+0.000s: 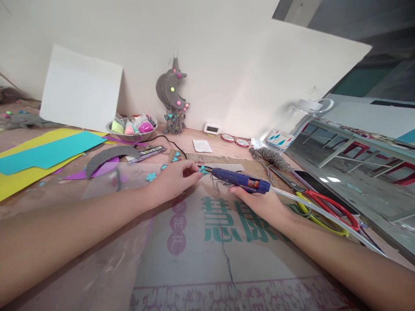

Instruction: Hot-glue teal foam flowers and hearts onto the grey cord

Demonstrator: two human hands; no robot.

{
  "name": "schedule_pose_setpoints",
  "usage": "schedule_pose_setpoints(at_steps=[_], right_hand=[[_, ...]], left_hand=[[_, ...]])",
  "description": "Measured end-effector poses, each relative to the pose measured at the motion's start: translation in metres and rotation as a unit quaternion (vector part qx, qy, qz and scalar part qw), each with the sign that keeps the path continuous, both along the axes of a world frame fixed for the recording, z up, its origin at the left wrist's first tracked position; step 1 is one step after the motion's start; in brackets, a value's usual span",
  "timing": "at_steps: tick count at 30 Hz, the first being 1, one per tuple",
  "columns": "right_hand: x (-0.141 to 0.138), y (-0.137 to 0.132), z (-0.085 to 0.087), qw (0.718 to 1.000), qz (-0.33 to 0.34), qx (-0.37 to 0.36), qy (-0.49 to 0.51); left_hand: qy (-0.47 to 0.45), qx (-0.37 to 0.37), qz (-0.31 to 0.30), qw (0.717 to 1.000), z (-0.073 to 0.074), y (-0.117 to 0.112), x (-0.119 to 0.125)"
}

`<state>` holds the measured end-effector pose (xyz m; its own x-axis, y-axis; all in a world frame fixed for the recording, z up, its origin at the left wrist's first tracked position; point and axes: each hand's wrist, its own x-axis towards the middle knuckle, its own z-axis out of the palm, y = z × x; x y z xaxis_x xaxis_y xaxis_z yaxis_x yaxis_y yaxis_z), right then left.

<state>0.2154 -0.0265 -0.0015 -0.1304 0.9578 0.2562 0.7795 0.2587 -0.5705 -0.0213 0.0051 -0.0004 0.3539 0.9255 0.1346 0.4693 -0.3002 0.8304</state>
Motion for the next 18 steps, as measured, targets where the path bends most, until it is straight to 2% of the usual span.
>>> schedule_pose_setpoints(at_steps=[11,18], right_hand=[[0.0000,-0.0009,-0.0016,0.999,-0.032,-0.014,-0.008],[0.0005,-0.0008,-0.0024,0.999,-0.031,-0.007,-0.008]], left_hand=[[-0.003,0.001,-0.006,1.000,-0.0012,0.0004,0.0002],[-0.007,-0.006,-0.007,1.000,-0.0017,0.0006,-0.0006]])
